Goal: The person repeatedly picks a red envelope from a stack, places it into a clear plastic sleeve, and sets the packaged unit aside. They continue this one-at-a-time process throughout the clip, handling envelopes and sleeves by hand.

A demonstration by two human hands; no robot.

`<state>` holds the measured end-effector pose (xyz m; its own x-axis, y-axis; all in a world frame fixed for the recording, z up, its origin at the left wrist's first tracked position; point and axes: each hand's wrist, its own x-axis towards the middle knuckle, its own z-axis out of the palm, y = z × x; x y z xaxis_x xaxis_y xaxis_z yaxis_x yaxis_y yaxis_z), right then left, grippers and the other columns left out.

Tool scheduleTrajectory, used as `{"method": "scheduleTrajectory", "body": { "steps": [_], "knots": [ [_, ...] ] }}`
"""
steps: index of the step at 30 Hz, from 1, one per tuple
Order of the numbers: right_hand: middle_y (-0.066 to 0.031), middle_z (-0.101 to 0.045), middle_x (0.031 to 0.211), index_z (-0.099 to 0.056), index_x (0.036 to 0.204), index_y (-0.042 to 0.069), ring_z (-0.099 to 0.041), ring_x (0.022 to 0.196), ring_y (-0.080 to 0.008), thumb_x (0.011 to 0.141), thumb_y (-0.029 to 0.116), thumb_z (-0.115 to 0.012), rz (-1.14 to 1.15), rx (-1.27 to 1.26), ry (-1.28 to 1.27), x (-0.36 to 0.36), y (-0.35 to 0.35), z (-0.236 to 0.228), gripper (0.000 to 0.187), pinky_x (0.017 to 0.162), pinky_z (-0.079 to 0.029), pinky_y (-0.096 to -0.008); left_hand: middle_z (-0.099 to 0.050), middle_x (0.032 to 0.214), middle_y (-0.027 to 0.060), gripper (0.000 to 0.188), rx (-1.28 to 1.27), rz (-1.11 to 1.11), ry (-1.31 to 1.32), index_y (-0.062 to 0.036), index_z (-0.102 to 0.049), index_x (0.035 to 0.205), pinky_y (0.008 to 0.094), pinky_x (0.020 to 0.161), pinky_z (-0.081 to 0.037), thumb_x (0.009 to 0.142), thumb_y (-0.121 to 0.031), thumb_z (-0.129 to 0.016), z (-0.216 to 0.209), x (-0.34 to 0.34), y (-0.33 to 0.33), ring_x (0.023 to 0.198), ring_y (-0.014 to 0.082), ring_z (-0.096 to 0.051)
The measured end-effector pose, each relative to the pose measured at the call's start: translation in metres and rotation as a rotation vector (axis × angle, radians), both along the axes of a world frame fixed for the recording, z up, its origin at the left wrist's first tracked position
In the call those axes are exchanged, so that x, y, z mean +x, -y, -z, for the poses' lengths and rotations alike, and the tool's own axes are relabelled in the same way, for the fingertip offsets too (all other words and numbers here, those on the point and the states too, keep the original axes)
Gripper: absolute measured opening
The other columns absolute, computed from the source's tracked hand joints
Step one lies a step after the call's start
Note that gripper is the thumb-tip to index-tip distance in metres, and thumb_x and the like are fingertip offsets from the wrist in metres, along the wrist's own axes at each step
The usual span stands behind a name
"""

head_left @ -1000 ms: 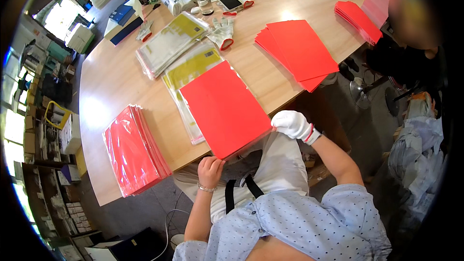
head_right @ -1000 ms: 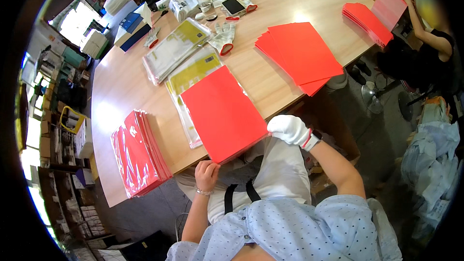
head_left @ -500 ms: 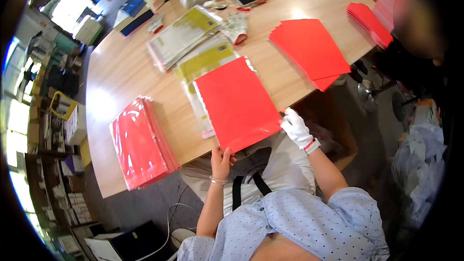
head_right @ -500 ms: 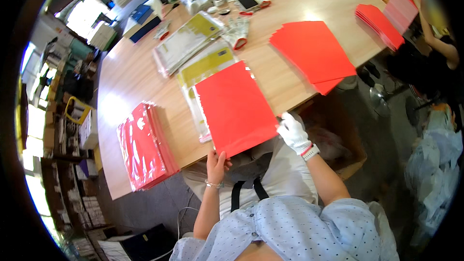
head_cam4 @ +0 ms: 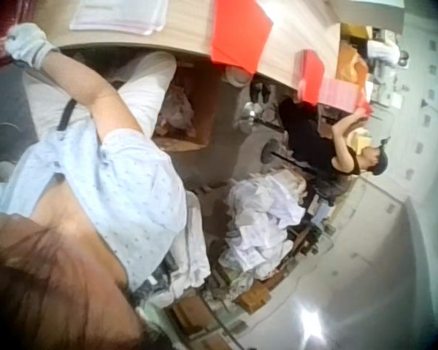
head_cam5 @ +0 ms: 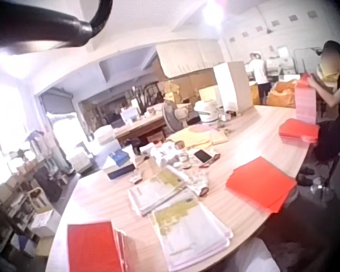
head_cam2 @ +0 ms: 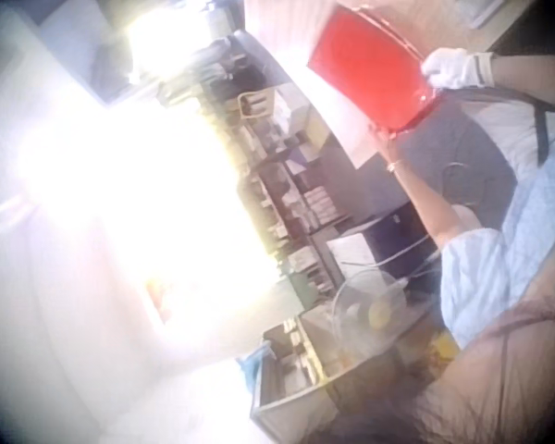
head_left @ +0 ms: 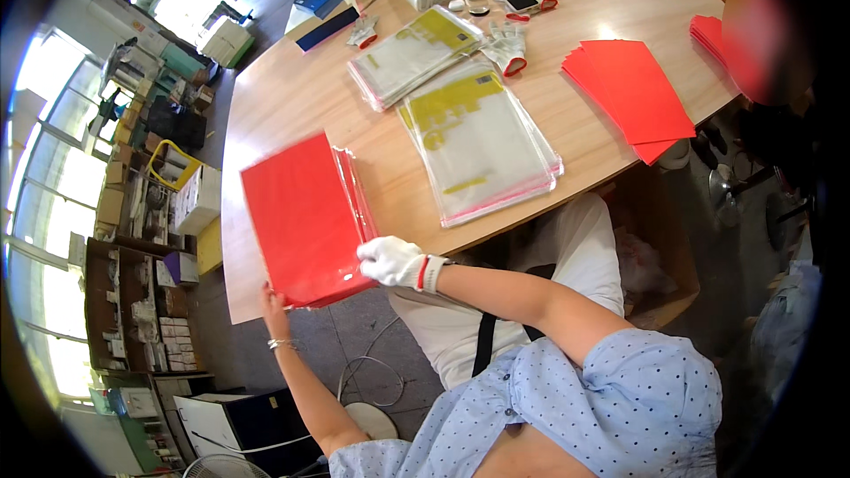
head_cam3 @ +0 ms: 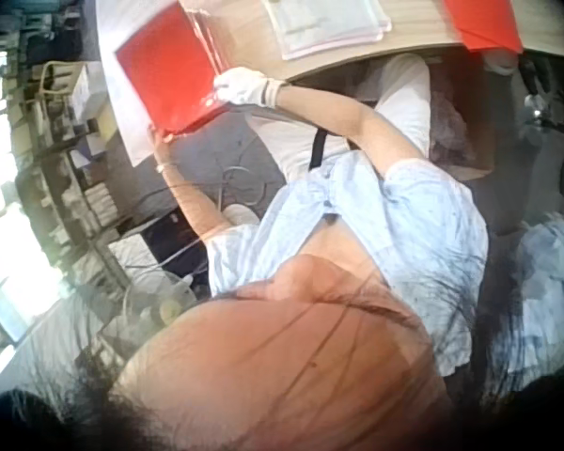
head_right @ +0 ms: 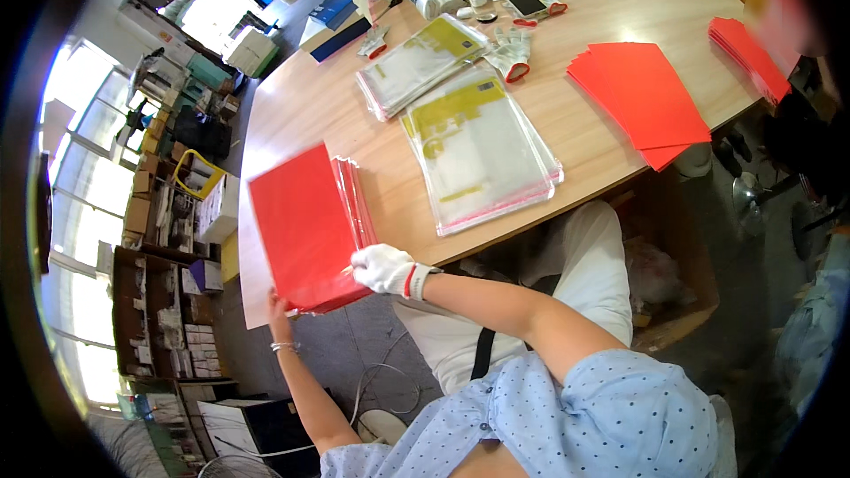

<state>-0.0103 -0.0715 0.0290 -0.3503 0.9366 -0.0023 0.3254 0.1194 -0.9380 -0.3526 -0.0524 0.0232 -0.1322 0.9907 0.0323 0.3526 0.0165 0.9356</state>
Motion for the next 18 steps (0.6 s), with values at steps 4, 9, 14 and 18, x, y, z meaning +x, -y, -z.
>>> {"method": "scheduleTrajectory", "body": {
  "steps": [4, 9, 14, 18],
  "knots": [
    [-0.0175, -0.059, 0.106, -0.058, 0.101, 0.005, -0.057, 0.095, -0.0320, 0.079, 0.028, -0.059, 0.056, 0.156, 0.259, -0.012, -0.001, -0.002, 0.032, 0.079, -0.046, -0.0399, -0.055, 0.109, 0.0035, 0.059, -0.211, -0.116, 0.260, -0.0078, -0.026, 0.140, 0.0201, 0.064, -0.042, 0.085, -0.013, -0.046, 0.060, -0.024, -0.005, 0.081, 0.0072, -0.051],
    [-0.0326, -0.036, 0.131, -0.041, 0.119, -0.006, -0.046, 0.109, -0.0439, 0.085, 0.031, -0.054, 0.288, 0.310, 0.144, -0.030, 0.007, 0.051, 0.052, 0.092, -0.039, -0.0455, -0.056, 0.113, 0.0006, 0.049, -0.241, -0.069, 0.250, -0.0119, -0.039, 0.136, 0.0233, 0.065, -0.046, 0.087, -0.021, -0.043, 0.058, -0.010, 0.000, 0.085, 0.0084, -0.055],
    [-0.0325, -0.037, 0.131, -0.038, 0.124, -0.007, -0.045, 0.112, -0.0440, 0.089, 0.029, -0.049, 0.272, 0.304, -0.019, -0.032, 0.003, 0.062, 0.052, 0.096, -0.037, -0.0448, -0.057, 0.112, 0.0007, 0.045, -0.055, -0.096, 0.150, -0.0121, -0.044, 0.132, 0.0229, 0.066, -0.046, 0.090, -0.025, -0.044, 0.081, -0.012, -0.001, 0.084, 0.0104, -0.056],
    [-0.0237, -0.049, 0.124, -0.043, 0.122, -0.005, -0.053, 0.108, -0.0277, 0.093, 0.026, -0.047, 0.253, 0.092, -0.436, 0.008, 0.015, 0.068, 0.042, 0.091, -0.042, -0.0336, -0.041, 0.134, 0.0100, 0.052, -0.153, -0.163, 0.214, -0.0058, -0.036, 0.137, 0.0328, 0.093, -0.040, 0.093, -0.031, -0.042, 0.069, -0.027, 0.002, 0.120, 0.0216, -0.042]
  ]
}}
